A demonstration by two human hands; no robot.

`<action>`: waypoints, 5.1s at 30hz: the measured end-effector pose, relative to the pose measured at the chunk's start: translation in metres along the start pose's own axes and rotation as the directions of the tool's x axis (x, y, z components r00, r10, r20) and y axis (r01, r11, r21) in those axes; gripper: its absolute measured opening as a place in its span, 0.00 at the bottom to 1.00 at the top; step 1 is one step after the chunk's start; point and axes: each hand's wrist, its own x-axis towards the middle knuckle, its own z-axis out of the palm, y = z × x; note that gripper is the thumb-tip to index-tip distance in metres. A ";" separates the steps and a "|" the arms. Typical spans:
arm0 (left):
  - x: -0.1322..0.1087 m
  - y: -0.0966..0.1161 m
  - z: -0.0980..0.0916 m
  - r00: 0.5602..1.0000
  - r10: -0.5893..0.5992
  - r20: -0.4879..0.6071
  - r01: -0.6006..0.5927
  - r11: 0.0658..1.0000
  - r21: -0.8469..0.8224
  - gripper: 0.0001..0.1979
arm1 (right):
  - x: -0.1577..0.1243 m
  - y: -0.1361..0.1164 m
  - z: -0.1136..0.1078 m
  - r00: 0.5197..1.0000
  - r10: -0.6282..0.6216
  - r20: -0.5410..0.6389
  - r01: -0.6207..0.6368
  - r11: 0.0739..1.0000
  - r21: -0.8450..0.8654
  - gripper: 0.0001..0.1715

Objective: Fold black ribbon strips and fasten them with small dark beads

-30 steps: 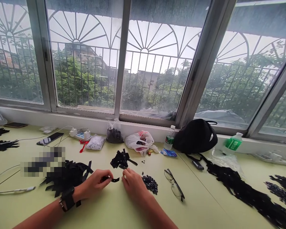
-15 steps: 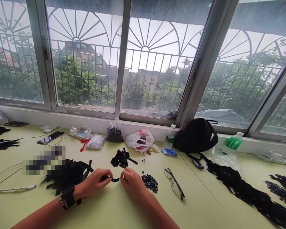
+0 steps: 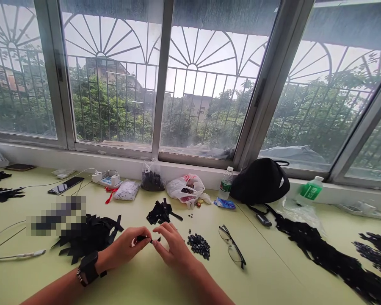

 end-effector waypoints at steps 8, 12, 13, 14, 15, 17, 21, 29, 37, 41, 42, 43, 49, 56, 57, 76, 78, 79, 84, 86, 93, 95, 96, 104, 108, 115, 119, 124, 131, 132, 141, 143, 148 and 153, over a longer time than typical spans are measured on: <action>0.002 -0.004 0.000 1.000 -0.008 -0.020 0.009 1.000 0.015 0.10 | 0.001 0.005 0.009 0.999 -0.032 -0.001 0.032 0.999 0.019 0.16; 0.003 -0.008 -0.002 1.000 -0.024 -0.019 0.024 0.999 0.021 0.13 | 0.000 0.016 0.009 1.000 -0.010 -0.001 0.010 1.000 0.000 0.24; 0.003 -0.008 -0.003 1.000 -0.028 -0.014 0.028 0.999 0.024 0.13 | 0.001 0.018 0.009 1.000 0.000 -0.011 0.000 1.000 -0.013 0.25; 0.003 -0.008 -0.003 0.999 -0.032 -0.008 0.033 0.999 0.027 0.14 | 0.001 0.020 0.009 1.000 0.010 -0.022 -0.011 1.000 -0.026 0.25; 0.004 -0.008 -0.004 0.999 -0.036 -0.003 0.036 0.999 0.029 0.14 | 0.001 0.022 0.008 0.999 0.018 -0.029 -0.019 0.999 -0.037 0.25; 0.004 -0.008 -0.004 0.999 -0.042 0.009 0.042 0.999 0.030 0.15 | 0.001 0.024 0.008 0.999 0.030 -0.036 -0.032 0.998 -0.055 0.25; 0.003 -0.008 -0.005 0.998 -0.055 0.024 0.054 0.998 0.030 0.16 | 0.000 0.022 0.004 0.998 0.054 -0.044 -0.057 0.996 -0.072 0.23; 0.001 -0.007 0.001 0.999 -0.023 0.043 0.022 0.999 0.024 0.12 | 0.002 -0.002 0.003 1.000 0.003 0.001 -0.003 1.000 0.009 0.08; 0.001 -0.005 -0.001 0.998 -0.021 0.054 0.019 1.000 0.020 0.12 | 0.000 0.000 0.009 0.999 0.009 0.040 -0.007 0.999 -0.036 0.14; 0.001 -0.005 -0.002 0.998 -0.034 0.051 0.033 0.999 0.028 0.12 | -0.003 0.007 0.011 0.999 0.035 0.011 -0.034 0.995 -0.097 0.12; 0.001 -0.005 -0.002 0.998 -0.036 0.051 0.035 0.999 0.032 0.12 | -0.003 0.008 0.011 0.999 0.037 0.007 -0.036 0.993 -0.115 0.11; 0.001 -0.006 -0.002 0.998 -0.038 0.051 0.036 0.999 0.037 0.12 | -0.004 0.008 0.012 0.999 0.039 0.005 -0.038 0.990 -0.133 0.11; 0.001 -0.006 -0.003 0.997 -0.048 0.057 0.044 0.997 0.061 0.12 | -0.006 0.007 0.014 0.997 0.066 0.031 -0.058 0.979 -0.194 0.11; 0.001 -0.007 -0.002 0.996 -0.050 0.075 0.044 0.996 0.073 0.10 | -0.004 0.006 0.010 0.992 0.118 0.048 -0.110 0.984 -0.144 0.11; 0.001 -0.008 -0.001 0.996 -0.048 0.073 0.043 0.996 0.073 0.10 | -0.004 0.006 0.010 0.991 0.122 0.045 -0.115 0.983 -0.141 0.10; 0.000 -0.004 -0.007 0.995 -0.068 0.073 0.060 0.992 0.115 0.13 | -0.004 0.011 0.001 0.986 0.165 0.030 -0.162 0.984 -0.078 0.11; 0.000 -0.005 -0.007 0.995 -0.071 0.074 0.062 0.991 0.115 0.13 | -0.003 0.012 0.000 0.985 0.167 0.032 -0.164 0.984 -0.075 0.11; 0.000 -0.006 -0.007 0.995 -0.073 0.075 0.064 0.991 0.115 0.13 | -0.003 0.012 0.000 0.985 0.169 0.033 -0.166 0.983 -0.072 0.11; 0.000 -0.006 -0.007 0.994 -0.077 0.082 0.067 0.991 0.118 0.13 | -0.002 0.015 -0.001 0.986 0.168 0.023 -0.166 0.983 -0.074 0.11; 0.000 -0.005 -0.008 0.994 -0.078 0.082 0.067 0.990 0.121 0.12 | -0.003 0.017 -0.001 0.985 0.172 0.017 -0.170 0.982 -0.080 0.11; 0.000 -0.005 -0.008 0.994 -0.074 0.080 0.064 0.990 0.124 0.12 | -0.003 0.021 -0.001 0.986 0.164 0.002 -0.164 0.982 -0.092 0.11; 0.000 -0.005 -0.008 0.994 -0.073 0.082 0.062 0.990 0.125 0.12 | -0.003 0.020 -0.002 0.987 0.159 -0.001 -0.159 0.984 -0.086 0.11; 0.000 -0.005 -0.008 0.994 -0.072 0.083 0.061 0.990 0.126 0.12 | -0.003 0.019 -0.002 0.987 0.158 -0.003 -0.158 0.984 -0.083 0.11; 0.000 -0.007 -0.009 0.994 -0.073 0.086 0.061 0.988 0.141 0.11 | -0.003 0.018 -0.006 0.987 0.162 -0.001 -0.161 0.981 -0.110 0.12; -0.001 -0.007 -0.011 0.993 -0.079 0.085 0.066 0.987 0.148 0.11 | -0.003 0.019 -0.007 0.984 0.176 -0.005 -0.175 0.976 -0.133 0.13; -0.001 -0.001 -0.013 0.989 -0.095 0.117 0.077 0.985 0.152 0.11 | -0.003 0.018 -0.007 0.980 0.198 0.027 -0.192 0.970 -0.149 0.11; -0.001 -0.001 -0.014 0.987 -0.101 0.122 0.085 0.987 0.134 0.11 | -0.002 0.019 -0.007 0.976 0.212 0.051 -0.201 0.966 -0.160 0.12; -0.001 -0.001 -0.014 0.988 -0.095 0.123 0.077 0.987 0.141 0.10 | -0.003 0.018 -0.007 0.975 0.217 0.053 -0.207 0.966 -0.155 0.11; -0.002 0.002 -0.017 0.986 -0.091 0.139 0.072 0.988 0.134 0.11 | -0.004 0.016 -0.009 0.967 0.237 0.095 -0.222 0.964 -0.148 0.10; -0.002 0.002 -0.017 0.985 -0.093 0.143 0.074 0.988 0.135 0.11 | -0.004 0.016 -0.009 0.966 0.239 0.102 -0.222 0.963 -0.149 0.10; -0.003 0.002 -0.018 0.984 -0.081 0.157 0.058 0.988 0.145 0.11 | -0.004 0.013 -0.013 0.967 0.227 0.116 -0.207 0.965 -0.161 0.09; -0.003 0.001 -0.017 0.985 -0.080 0.155 0.058 0.988 0.141 0.11 | -0.004 0.012 -0.013 0.965 0.230 0.123 -0.210 0.964 -0.162 0.09; -0.004 0.002 -0.017 0.984 -0.084 0.156 0.061 0.988 0.143 0.11 | -0.004 0.010 -0.014 0.964 0.234 0.124 -0.214 0.964 -0.161 0.09; -0.003 0.004 -0.019 0.984 -0.084 0.159 0.060 0.987 0.150 0.11 | -0.004 0.009 -0.014 0.964 0.236 0.120 -0.217 0.964 -0.156 0.09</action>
